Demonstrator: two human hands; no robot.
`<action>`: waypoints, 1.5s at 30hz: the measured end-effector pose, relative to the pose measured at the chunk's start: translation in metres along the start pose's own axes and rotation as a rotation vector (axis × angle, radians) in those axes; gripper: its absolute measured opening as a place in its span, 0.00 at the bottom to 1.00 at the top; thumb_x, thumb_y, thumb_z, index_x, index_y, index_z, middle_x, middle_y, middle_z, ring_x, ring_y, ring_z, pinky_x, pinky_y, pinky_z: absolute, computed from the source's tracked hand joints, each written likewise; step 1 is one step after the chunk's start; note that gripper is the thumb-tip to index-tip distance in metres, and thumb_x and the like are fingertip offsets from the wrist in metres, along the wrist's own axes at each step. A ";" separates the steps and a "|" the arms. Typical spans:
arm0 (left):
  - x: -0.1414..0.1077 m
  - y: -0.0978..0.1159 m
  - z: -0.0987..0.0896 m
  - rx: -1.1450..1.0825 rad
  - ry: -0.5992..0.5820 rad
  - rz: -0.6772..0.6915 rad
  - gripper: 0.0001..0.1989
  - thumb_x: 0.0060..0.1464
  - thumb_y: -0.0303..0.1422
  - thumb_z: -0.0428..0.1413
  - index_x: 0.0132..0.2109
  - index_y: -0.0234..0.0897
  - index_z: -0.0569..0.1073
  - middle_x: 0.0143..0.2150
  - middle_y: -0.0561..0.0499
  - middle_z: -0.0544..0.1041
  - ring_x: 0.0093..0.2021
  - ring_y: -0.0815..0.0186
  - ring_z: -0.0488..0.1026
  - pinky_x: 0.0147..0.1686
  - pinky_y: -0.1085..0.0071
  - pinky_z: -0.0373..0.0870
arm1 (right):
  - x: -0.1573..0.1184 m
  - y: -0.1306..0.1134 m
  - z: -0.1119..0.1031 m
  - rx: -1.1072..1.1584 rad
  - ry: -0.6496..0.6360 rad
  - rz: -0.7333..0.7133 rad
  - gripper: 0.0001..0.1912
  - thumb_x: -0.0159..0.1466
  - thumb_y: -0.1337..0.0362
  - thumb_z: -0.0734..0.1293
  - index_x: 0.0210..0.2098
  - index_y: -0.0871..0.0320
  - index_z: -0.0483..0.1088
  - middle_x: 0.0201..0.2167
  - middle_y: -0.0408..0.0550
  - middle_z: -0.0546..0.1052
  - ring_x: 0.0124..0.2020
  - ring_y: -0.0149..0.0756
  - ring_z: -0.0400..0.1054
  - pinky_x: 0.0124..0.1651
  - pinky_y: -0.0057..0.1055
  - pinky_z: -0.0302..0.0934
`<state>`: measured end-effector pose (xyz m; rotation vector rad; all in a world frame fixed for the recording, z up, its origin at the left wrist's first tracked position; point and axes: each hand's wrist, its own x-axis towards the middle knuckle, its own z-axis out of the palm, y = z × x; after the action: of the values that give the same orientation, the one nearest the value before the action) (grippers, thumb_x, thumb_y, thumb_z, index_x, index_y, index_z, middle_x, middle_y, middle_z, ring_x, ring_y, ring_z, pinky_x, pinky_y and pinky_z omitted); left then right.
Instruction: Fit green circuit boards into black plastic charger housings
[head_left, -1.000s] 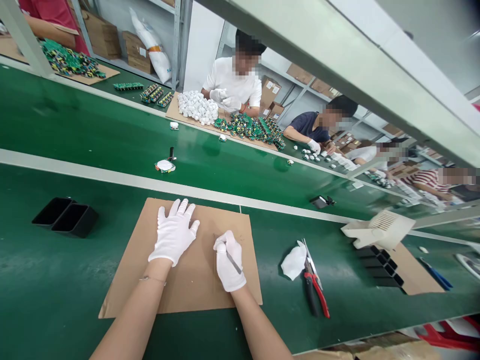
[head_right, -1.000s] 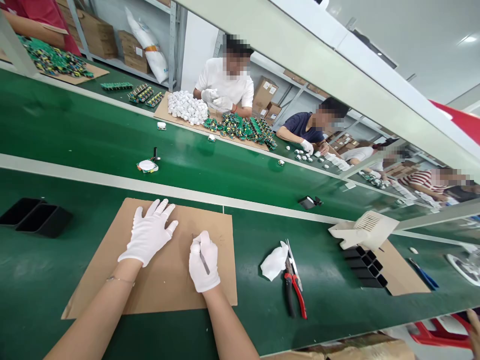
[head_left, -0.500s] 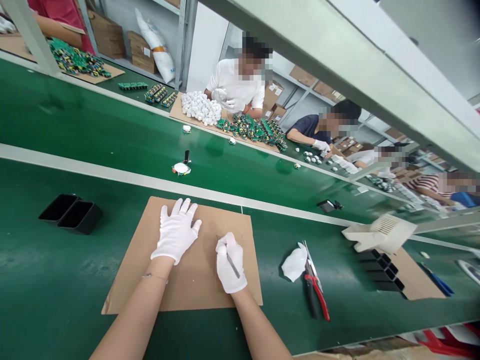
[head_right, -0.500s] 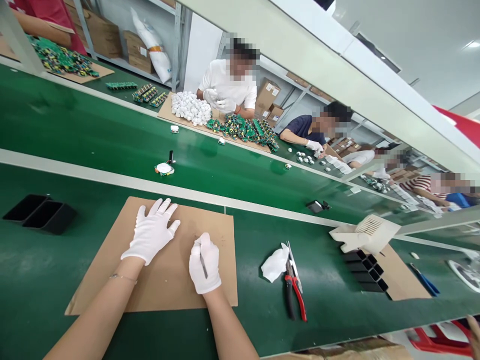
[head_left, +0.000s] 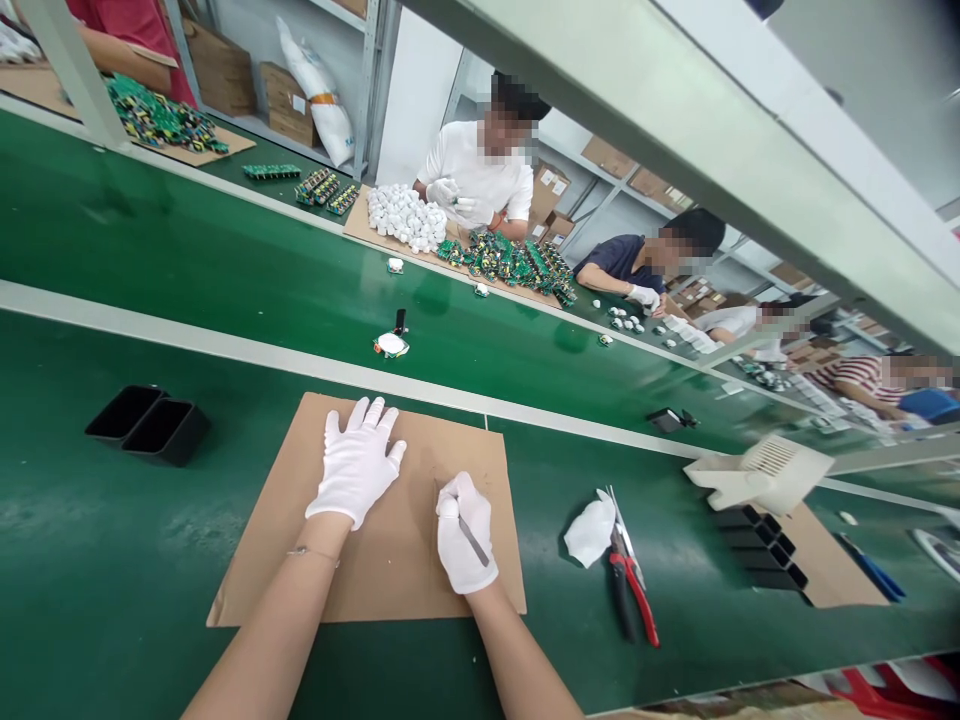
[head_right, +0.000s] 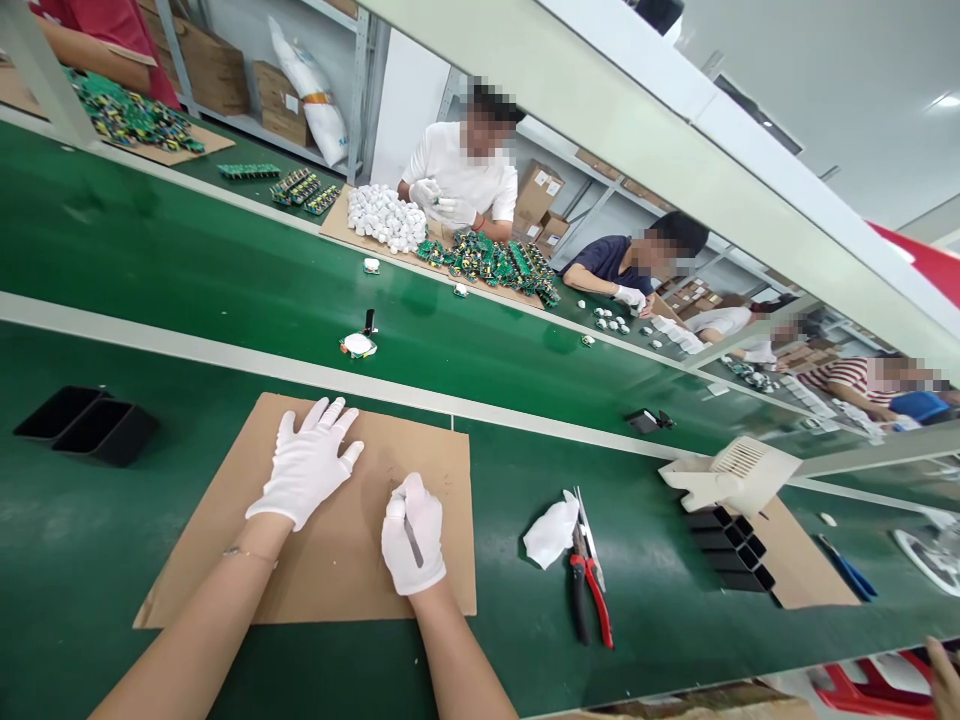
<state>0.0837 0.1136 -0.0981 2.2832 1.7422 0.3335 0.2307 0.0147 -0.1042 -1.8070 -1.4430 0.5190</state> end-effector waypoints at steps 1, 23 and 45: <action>0.000 0.000 0.001 -0.001 0.001 0.001 0.26 0.60 0.39 0.42 0.64 0.40 0.60 0.68 0.47 0.56 0.69 0.55 0.47 0.65 0.42 0.38 | 0.000 0.000 0.000 0.003 -0.001 -0.002 0.07 0.58 0.67 0.53 0.25 0.53 0.54 0.20 0.39 0.63 0.22 0.33 0.58 0.28 0.30 0.51; 0.000 0.000 0.003 -0.090 0.027 -0.017 0.26 0.60 0.39 0.43 0.64 0.41 0.61 0.68 0.48 0.56 0.69 0.55 0.49 0.66 0.43 0.37 | 0.049 0.004 -0.027 -0.516 -0.199 -0.585 0.31 0.59 0.78 0.55 0.58 0.49 0.64 0.46 0.51 0.74 0.46 0.45 0.67 0.57 0.48 0.56; -0.005 0.007 -0.007 -0.906 0.126 0.019 0.34 0.55 0.41 0.53 0.66 0.43 0.54 0.68 0.45 0.57 0.61 0.52 0.62 0.61 0.53 0.56 | 0.120 -0.013 -0.002 0.418 -0.131 0.103 0.28 0.63 0.41 0.58 0.34 0.61 0.73 0.24 0.49 0.76 0.26 0.35 0.71 0.32 0.32 0.66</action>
<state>0.0861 0.1070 -0.0894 1.6233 1.2218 1.0368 0.2571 0.1290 -0.0763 -1.5374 -1.2185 0.9323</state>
